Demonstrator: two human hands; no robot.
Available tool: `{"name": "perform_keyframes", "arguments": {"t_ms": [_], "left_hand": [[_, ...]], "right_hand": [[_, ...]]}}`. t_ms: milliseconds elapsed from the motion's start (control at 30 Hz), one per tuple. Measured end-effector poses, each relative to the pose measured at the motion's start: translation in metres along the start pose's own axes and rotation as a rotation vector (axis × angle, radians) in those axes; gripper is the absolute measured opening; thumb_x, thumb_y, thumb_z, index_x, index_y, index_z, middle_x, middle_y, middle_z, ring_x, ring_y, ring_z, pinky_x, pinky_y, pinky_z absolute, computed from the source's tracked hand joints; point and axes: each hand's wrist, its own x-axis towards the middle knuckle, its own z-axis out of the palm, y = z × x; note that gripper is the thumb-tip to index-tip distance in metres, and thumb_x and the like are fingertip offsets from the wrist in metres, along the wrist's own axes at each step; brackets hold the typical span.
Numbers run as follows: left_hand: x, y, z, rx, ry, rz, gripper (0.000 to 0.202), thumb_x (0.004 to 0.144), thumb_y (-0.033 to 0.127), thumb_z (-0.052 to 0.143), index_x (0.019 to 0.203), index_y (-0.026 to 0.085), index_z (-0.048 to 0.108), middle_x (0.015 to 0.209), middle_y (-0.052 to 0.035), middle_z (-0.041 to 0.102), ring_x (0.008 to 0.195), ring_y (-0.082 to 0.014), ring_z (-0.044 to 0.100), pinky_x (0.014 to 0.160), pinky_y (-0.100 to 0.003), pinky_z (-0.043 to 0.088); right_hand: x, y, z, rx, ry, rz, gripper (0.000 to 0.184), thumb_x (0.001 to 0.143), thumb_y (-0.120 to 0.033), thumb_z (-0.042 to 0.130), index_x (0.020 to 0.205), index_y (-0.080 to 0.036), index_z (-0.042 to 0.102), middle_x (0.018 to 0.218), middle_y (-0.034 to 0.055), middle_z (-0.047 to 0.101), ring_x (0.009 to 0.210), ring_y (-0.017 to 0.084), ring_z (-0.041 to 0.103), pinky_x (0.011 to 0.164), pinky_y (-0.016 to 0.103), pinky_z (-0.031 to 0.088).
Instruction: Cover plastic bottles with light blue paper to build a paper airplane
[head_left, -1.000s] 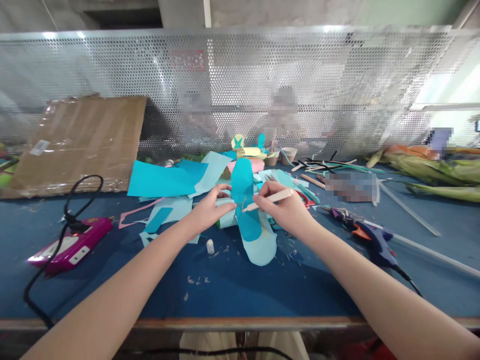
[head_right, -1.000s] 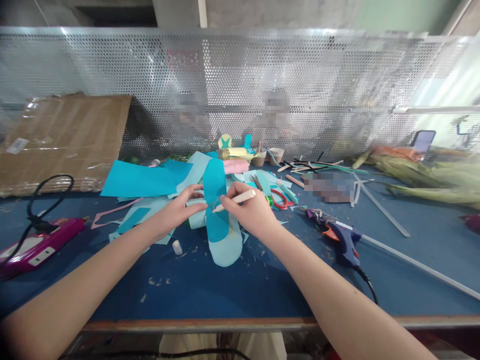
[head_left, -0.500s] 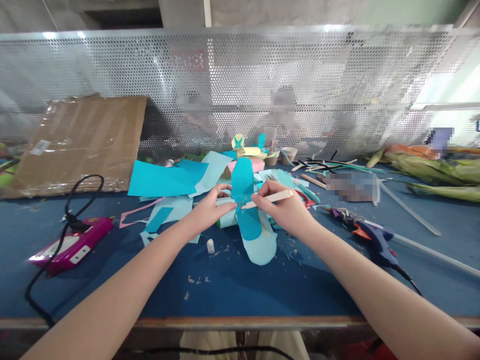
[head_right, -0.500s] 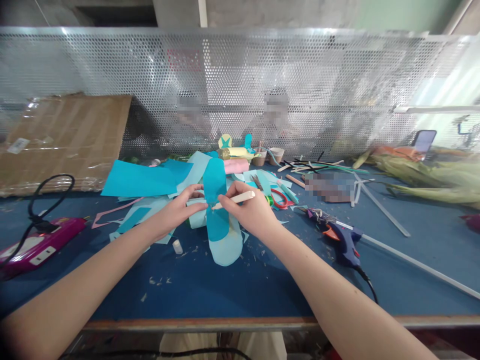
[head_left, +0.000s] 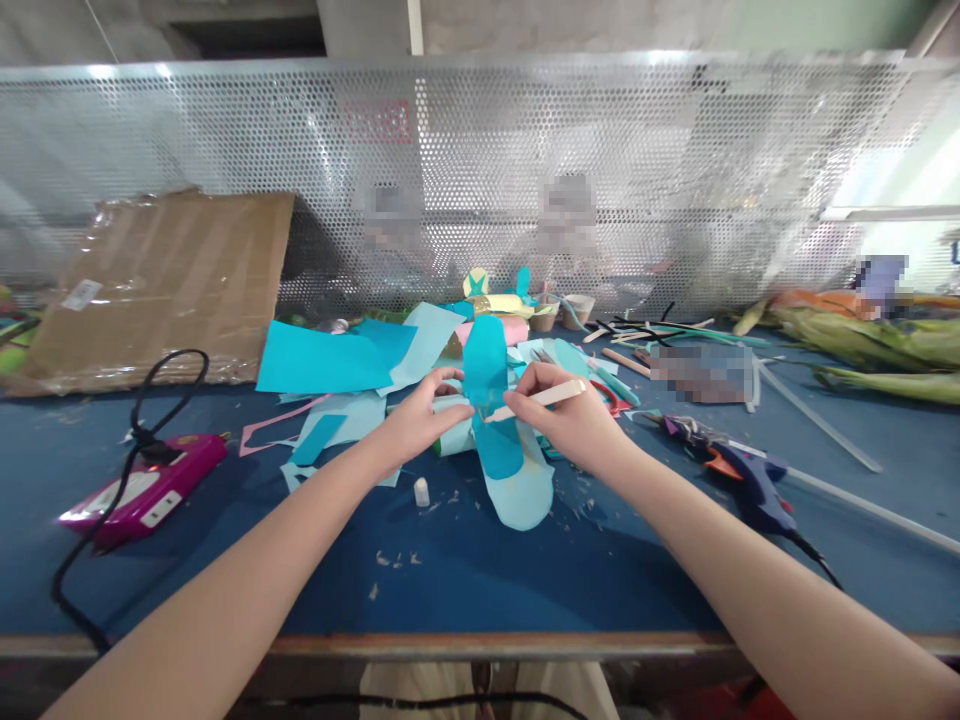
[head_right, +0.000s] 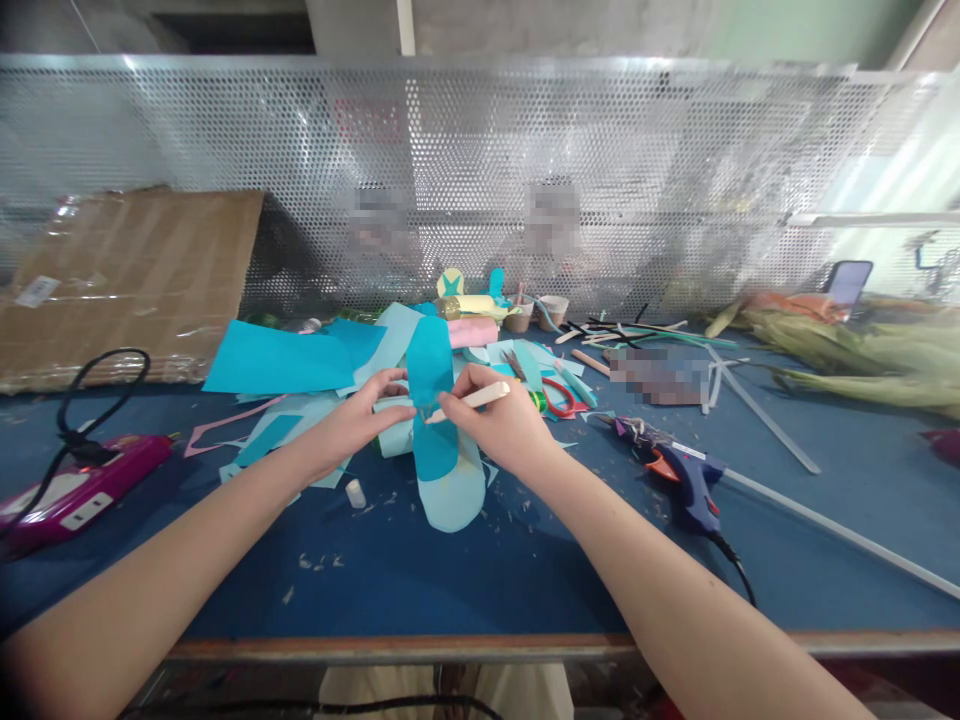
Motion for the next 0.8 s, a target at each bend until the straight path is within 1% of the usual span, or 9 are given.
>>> {"name": "perform_keyframes", "arguments": {"t_ms": [133, 233, 400, 533, 600, 700, 800], "left_hand": [[0.0005, -0.0004, 0.0001, -0.003, 0.004, 0.004, 0.051, 0.079, 0.04, 0.057, 0.126, 0.025, 0.043, 0.131, -0.0104, 0.052, 0.13, -0.0304, 0.044, 0.1, -0.042, 0.041], [0.0004, -0.0009, -0.0005, -0.002, -0.01, 0.005, 0.051, 0.08, 0.041, 0.057, 0.126, 0.025, 0.043, 0.132, -0.0103, 0.051, 0.13, -0.0306, 0.044, 0.1, -0.042, 0.042], [0.0012, -0.0028, -0.0008, -0.008, -0.018, 0.015, 0.051, 0.081, 0.041, 0.056, 0.127, 0.025, 0.043, 0.132, -0.0104, 0.051, 0.132, -0.0297, 0.042, 0.1, -0.04, 0.042], [0.0016, -0.0029, -0.0001, 0.0, -0.01, -0.002, 0.053, 0.081, 0.042, 0.057, 0.129, 0.024, 0.042, 0.131, -0.0109, 0.051, 0.128, -0.031, 0.046, 0.098, -0.041, 0.043], [0.0009, -0.0015, -0.0001, 0.013, -0.011, -0.015, 0.054, 0.082, 0.042, 0.056, 0.13, 0.024, 0.041, 0.132, -0.0112, 0.05, 0.125, -0.0315, 0.048, 0.097, -0.042, 0.043], [-0.0003, 0.0005, -0.001, 0.024, -0.015, -0.025, 0.054, 0.083, 0.041, 0.055, 0.131, 0.023, 0.04, 0.135, -0.0122, 0.049, 0.126, -0.0314, 0.047, 0.097, -0.042, 0.043], [-0.0001, 0.0002, -0.0021, 0.013, -0.025, -0.017, 0.055, 0.082, 0.042, 0.055, 0.132, 0.023, 0.04, 0.137, -0.0128, 0.048, 0.128, -0.0309, 0.046, 0.098, -0.042, 0.043]], "right_hand": [[0.0002, 0.0024, 0.0001, -0.005, 0.023, -0.01, 0.023, 0.08, -0.039, 0.06, 0.068, -0.022, 0.051, 0.061, -0.0038, 0.052, 0.056, 0.012, 0.044, 0.053, 0.027, 0.033], [-0.0006, 0.0025, -0.0004, -0.002, 0.008, -0.003, 0.024, 0.08, -0.037, 0.059, 0.066, -0.022, 0.049, 0.058, -0.0048, 0.049, 0.055, 0.012, 0.042, 0.053, 0.027, 0.032], [-0.0015, -0.001, -0.0017, 0.012, 0.069, -0.004, 0.024, 0.08, -0.039, 0.059, 0.067, -0.022, 0.05, 0.058, -0.0051, 0.047, 0.054, 0.012, 0.041, 0.052, 0.027, 0.03], [-0.0002, -0.0015, -0.0011, -0.013, 0.038, 0.011, 0.023, 0.079, -0.037, 0.059, 0.065, -0.022, 0.048, 0.057, -0.0054, 0.047, 0.053, 0.011, 0.041, 0.052, 0.027, 0.03], [0.0008, -0.0007, -0.0005, -0.009, 0.045, 0.011, 0.024, 0.08, -0.038, 0.059, 0.066, -0.022, 0.049, 0.058, -0.0053, 0.047, 0.054, 0.011, 0.041, 0.052, 0.027, 0.03], [0.0016, 0.0008, 0.0003, 0.007, 0.054, 0.005, 0.025, 0.08, -0.042, 0.059, 0.068, -0.022, 0.05, 0.059, -0.0047, 0.049, 0.054, 0.012, 0.041, 0.052, 0.027, 0.03], [0.0015, 0.0017, 0.0007, 0.011, 0.025, 0.005, 0.025, 0.08, -0.041, 0.06, 0.068, -0.022, 0.05, 0.06, -0.0045, 0.05, 0.055, 0.012, 0.042, 0.053, 0.028, 0.031]]}}
